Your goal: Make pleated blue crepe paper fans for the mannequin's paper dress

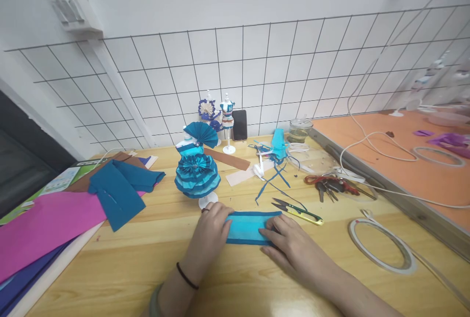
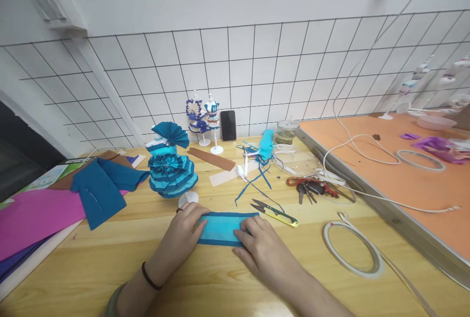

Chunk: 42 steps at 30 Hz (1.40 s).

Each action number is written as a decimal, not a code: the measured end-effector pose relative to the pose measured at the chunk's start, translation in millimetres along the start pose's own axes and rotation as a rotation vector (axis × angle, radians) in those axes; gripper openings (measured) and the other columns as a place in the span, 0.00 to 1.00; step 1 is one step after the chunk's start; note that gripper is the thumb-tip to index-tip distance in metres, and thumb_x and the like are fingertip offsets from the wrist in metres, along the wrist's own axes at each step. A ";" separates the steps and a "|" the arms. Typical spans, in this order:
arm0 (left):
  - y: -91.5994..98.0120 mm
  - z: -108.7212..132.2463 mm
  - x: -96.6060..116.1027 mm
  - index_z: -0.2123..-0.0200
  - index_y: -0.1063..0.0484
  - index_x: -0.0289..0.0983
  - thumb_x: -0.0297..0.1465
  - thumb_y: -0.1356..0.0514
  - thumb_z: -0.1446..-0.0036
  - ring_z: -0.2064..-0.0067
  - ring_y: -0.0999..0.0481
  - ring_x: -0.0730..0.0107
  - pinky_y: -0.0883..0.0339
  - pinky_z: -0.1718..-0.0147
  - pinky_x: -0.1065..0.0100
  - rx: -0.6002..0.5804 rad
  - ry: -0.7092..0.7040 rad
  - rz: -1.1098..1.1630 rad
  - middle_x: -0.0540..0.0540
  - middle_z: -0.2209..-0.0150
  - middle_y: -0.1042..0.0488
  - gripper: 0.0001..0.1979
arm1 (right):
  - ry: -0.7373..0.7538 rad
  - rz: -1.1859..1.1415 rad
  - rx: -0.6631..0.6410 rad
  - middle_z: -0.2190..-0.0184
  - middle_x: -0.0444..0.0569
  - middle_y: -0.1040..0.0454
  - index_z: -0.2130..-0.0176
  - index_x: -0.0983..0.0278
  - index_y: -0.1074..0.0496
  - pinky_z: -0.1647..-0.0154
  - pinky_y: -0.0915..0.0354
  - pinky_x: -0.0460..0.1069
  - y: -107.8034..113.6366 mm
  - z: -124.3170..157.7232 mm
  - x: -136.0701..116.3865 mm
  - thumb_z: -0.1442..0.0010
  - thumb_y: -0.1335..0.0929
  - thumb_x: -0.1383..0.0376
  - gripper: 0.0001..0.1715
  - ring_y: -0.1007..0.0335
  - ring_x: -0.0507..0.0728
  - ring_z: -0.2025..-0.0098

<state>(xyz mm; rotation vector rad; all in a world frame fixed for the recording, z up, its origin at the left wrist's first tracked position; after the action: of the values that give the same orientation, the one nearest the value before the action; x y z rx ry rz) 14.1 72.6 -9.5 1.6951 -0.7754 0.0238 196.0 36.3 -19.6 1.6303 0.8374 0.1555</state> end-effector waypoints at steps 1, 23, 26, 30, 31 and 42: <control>0.0 1.5 7.8 0.61 0.32 0.37 0.25 0.49 0.44 0.57 0.33 0.62 0.38 0.58 0.59 -0.010 -0.036 -0.017 0.45 0.62 0.29 0.09 | -0.002 0.002 -0.001 0.65 0.52 0.34 0.57 0.62 0.30 0.61 0.39 0.54 -0.2 0.2 0.3 0.41 0.38 0.62 0.13 0.39 0.59 0.61; -35.5 33.2 32.4 0.40 0.53 0.38 0.52 0.50 0.50 0.38 0.55 0.56 0.58 0.42 0.49 -0.490 -0.119 -0.015 0.44 0.38 0.51 0.39 | 0.142 0.110 0.124 0.62 0.54 0.26 0.53 0.67 0.34 0.56 0.33 0.53 -5.1 4.6 -4.6 0.40 0.40 0.70 0.16 0.32 0.57 0.58; -33.2 36.2 27.6 0.39 0.54 0.39 0.52 0.48 0.51 0.37 0.58 0.54 0.62 0.42 0.47 -0.503 -0.074 -0.036 0.43 0.37 0.55 0.40 | 0.130 0.108 0.128 0.63 0.53 0.26 0.54 0.67 0.33 0.58 0.33 0.53 -4.5 4.2 -5.5 0.40 0.40 0.70 0.14 0.32 0.57 0.59; -29.3 38.7 25.9 0.39 0.54 0.40 0.52 0.46 0.54 0.37 0.62 0.50 0.62 0.42 0.47 -0.493 -0.023 -0.041 0.44 0.37 0.57 0.43 | 0.119 0.094 0.136 0.63 0.53 0.25 0.56 0.66 0.32 0.59 0.33 0.52 -2.7 3.5 -7.5 0.40 0.40 0.69 0.13 0.31 0.57 0.60; -28.3 39.0 26.0 0.39 0.54 0.40 0.52 0.46 0.55 0.37 0.62 0.49 0.62 0.42 0.47 -0.481 -0.015 -0.037 0.45 0.37 0.58 0.43 | 0.113 0.088 0.127 0.63 0.53 0.26 0.56 0.65 0.32 0.59 0.33 0.52 -2.6 3.2 -7.8 0.40 0.40 0.69 0.13 0.31 0.57 0.61; -24.3 40.8 24.8 0.40 0.54 0.43 0.53 0.48 0.54 0.37 0.64 0.47 0.68 0.44 0.42 -0.462 0.000 -0.062 0.44 0.37 0.57 0.40 | 0.053 0.020 0.068 0.66 0.51 0.26 0.57 0.64 0.31 0.61 0.35 0.52 3.1 0.2 -10.4 0.39 0.41 0.67 0.13 0.32 0.56 0.62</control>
<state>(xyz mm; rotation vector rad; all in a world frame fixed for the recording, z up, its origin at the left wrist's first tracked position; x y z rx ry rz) 29.9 26.6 -32.0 1.2774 -0.6668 -0.1851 189.8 29.9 -13.3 1.7048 0.8752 0.1866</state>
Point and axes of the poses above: each hand's wrist, its own z-axis away from the middle knuckle, its own y-axis out of the back of the hand, x = y × z, the point moved 4 cm from there along -z, towards the middle knuckle
